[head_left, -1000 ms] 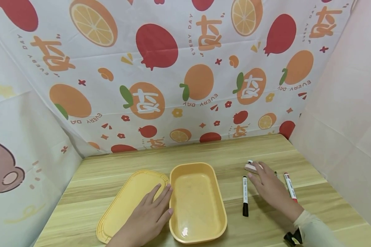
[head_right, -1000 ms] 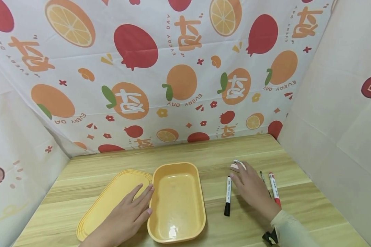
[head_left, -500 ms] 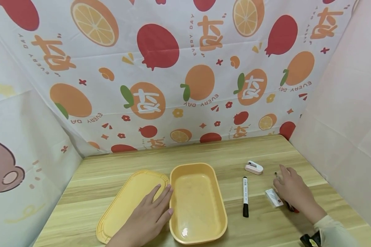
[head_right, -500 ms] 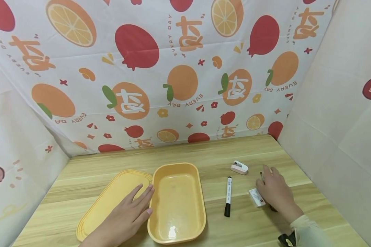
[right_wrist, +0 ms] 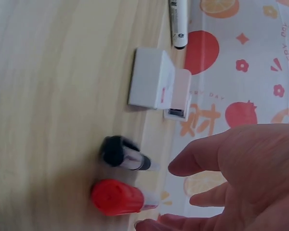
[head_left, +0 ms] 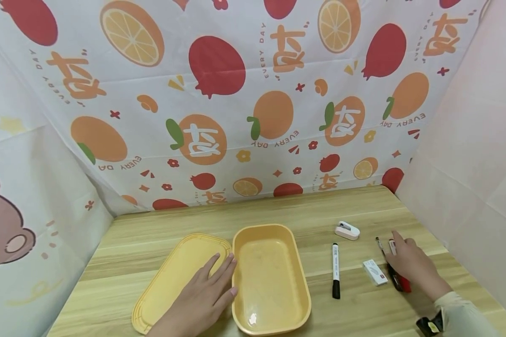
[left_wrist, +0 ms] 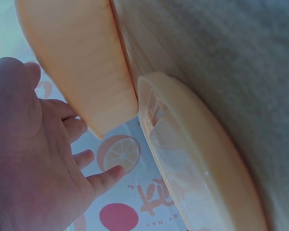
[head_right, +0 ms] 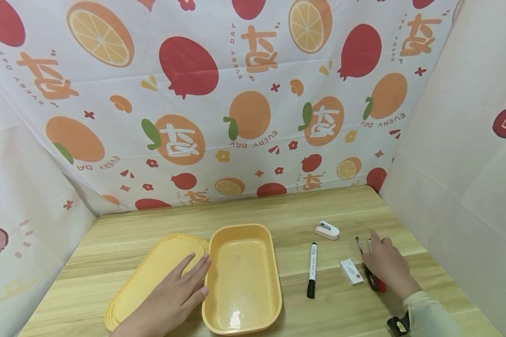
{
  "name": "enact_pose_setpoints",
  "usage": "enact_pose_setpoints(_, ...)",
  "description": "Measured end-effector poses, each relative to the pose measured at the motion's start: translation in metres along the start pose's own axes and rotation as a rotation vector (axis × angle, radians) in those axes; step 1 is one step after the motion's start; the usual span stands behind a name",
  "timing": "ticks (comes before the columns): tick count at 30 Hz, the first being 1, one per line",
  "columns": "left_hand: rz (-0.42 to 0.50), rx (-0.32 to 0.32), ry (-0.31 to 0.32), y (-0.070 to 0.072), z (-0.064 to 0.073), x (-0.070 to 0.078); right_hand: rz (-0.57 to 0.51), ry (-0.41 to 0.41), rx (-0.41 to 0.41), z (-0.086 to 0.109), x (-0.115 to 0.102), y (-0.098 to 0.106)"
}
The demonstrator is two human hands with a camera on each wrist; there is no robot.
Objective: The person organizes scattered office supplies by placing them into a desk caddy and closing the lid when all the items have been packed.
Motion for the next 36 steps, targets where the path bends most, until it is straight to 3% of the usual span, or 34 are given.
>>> enact_pose_setpoints(9,-0.047,0.029,-0.034,0.001,0.002,0.002,-0.001,0.022,-0.057,-0.004,0.003,-0.013)
enact_pose_setpoints(23,-0.052,0.028,-0.031,0.001,0.001,0.001,0.016,0.064,-0.053,-0.01,0.008,-0.013)
enact_pose_setpoints(31,-0.044,0.024,-0.025,-0.001,0.002,0.0,-0.112,0.07,-0.099,-0.013,0.017,-0.019)
enact_pose_setpoints(36,-0.047,0.025,-0.025,0.001,0.001,0.001,-0.134,0.059,-0.099,-0.012,0.02,-0.014)
Point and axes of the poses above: each hand's wrist, its own z-axis away from the middle knuckle, its own y-axis out of the back of the hand, x = y × z, the point moved 10 cm from there along -z, towards the middle knuckle, and after that the axes turned 4 degrees about z, right-handed, at the moved point
